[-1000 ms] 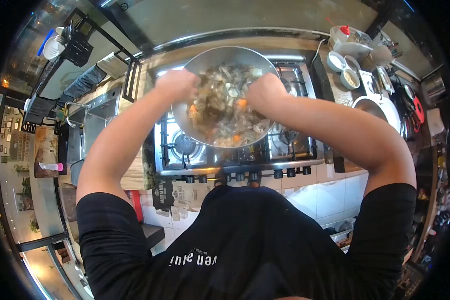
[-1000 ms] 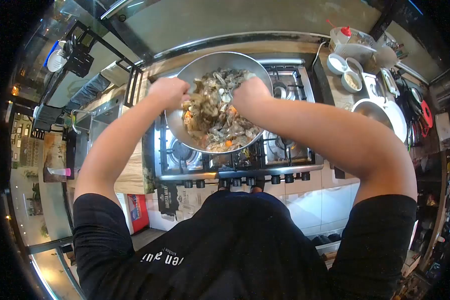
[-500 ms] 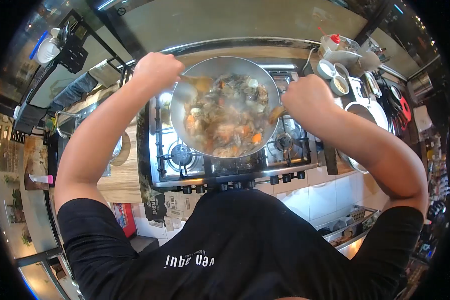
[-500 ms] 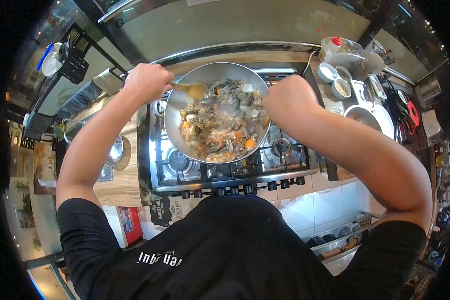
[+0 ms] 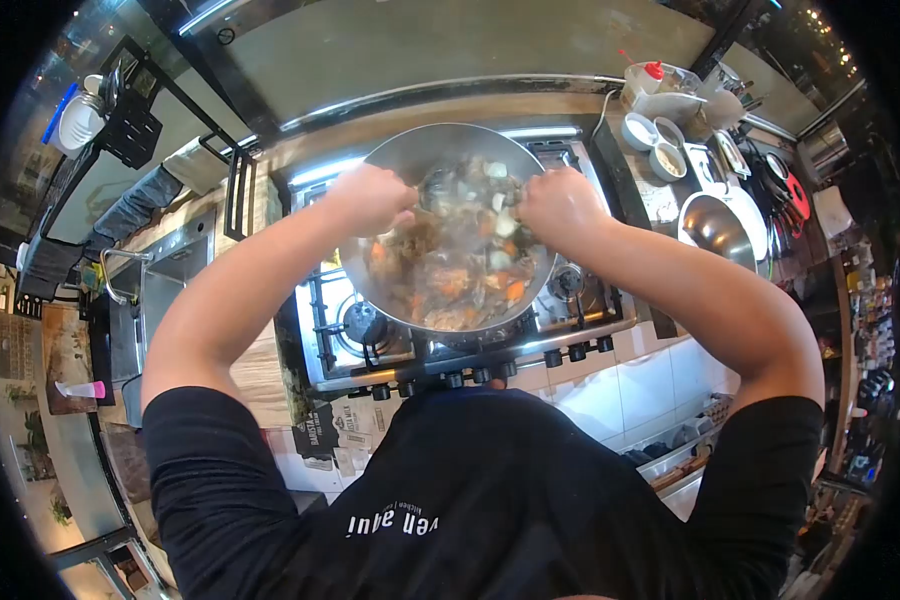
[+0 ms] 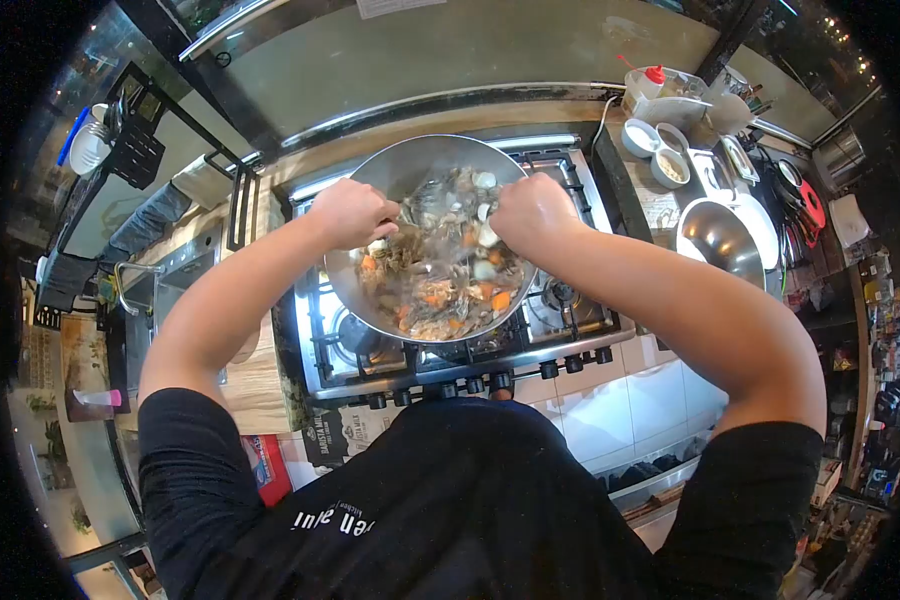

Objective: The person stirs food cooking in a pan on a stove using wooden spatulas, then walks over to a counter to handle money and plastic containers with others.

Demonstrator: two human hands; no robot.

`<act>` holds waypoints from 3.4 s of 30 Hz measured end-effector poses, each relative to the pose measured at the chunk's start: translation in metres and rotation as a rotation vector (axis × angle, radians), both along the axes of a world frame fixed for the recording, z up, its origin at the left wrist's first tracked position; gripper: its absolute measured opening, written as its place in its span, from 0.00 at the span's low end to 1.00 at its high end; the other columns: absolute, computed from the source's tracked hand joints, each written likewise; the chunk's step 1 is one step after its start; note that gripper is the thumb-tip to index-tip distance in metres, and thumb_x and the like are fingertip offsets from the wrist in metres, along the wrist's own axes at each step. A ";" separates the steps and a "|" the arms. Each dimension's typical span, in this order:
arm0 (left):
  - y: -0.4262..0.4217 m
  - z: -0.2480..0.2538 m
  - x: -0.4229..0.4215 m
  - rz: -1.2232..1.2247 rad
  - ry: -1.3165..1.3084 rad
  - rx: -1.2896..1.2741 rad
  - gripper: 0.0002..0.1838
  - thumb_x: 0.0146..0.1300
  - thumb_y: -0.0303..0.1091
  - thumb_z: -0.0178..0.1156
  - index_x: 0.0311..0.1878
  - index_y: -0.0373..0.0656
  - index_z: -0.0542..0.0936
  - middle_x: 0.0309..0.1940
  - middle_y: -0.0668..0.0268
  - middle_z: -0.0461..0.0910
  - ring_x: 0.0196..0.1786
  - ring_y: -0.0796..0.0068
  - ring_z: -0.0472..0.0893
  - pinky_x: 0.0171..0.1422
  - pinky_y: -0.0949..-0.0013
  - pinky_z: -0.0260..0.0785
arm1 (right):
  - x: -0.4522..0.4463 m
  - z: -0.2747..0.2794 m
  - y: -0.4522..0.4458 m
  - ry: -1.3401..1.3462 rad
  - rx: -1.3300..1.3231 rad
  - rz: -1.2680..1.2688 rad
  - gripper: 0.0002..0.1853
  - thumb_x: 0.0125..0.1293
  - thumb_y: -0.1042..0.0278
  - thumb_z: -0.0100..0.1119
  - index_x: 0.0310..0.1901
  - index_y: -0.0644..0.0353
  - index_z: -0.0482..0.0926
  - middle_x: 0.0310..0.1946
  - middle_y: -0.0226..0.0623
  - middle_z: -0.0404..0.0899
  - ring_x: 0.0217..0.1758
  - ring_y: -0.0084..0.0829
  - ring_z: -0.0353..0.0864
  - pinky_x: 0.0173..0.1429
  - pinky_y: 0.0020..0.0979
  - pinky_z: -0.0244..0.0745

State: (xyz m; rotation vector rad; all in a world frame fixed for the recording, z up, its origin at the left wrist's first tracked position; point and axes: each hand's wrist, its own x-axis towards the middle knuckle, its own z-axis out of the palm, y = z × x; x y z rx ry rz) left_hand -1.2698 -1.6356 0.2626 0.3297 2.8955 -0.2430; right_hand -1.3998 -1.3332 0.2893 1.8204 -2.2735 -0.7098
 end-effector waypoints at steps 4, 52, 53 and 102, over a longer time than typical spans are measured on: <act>-0.008 0.050 0.028 -0.060 -0.026 -0.081 0.16 0.77 0.57 0.66 0.45 0.57 0.90 0.37 0.66 0.91 0.44 0.56 0.93 0.45 0.51 0.84 | 0.006 0.037 0.023 -0.027 -0.132 0.095 0.05 0.62 0.66 0.71 0.33 0.50 0.94 0.39 0.35 0.92 0.46 0.37 0.93 0.49 0.40 0.86; 0.065 0.001 0.034 0.293 -0.140 -0.036 0.12 0.76 0.44 0.66 0.48 0.50 0.93 0.43 0.55 0.94 0.47 0.50 0.95 0.51 0.47 0.89 | 0.004 0.015 0.003 -0.147 0.163 -0.157 0.07 0.67 0.69 0.73 0.43 0.51 0.97 0.43 0.37 0.97 0.48 0.41 0.99 0.45 0.42 0.92; 0.068 0.006 0.041 0.259 -0.152 -0.030 0.12 0.77 0.44 0.65 0.49 0.50 0.92 0.43 0.56 0.94 0.47 0.50 0.95 0.50 0.48 0.89 | 0.003 0.013 0.006 -0.151 0.163 -0.159 0.07 0.67 0.69 0.73 0.43 0.51 0.97 0.43 0.37 0.97 0.48 0.41 0.99 0.45 0.42 0.92; 0.080 0.027 0.046 0.701 -0.141 0.208 0.12 0.74 0.48 0.72 0.51 0.52 0.92 0.46 0.56 0.94 0.54 0.49 0.92 0.60 0.47 0.85 | -0.012 0.007 0.021 -0.211 0.048 -0.088 0.04 0.64 0.69 0.73 0.38 0.53 0.95 0.42 0.41 0.96 0.46 0.42 0.98 0.48 0.44 0.93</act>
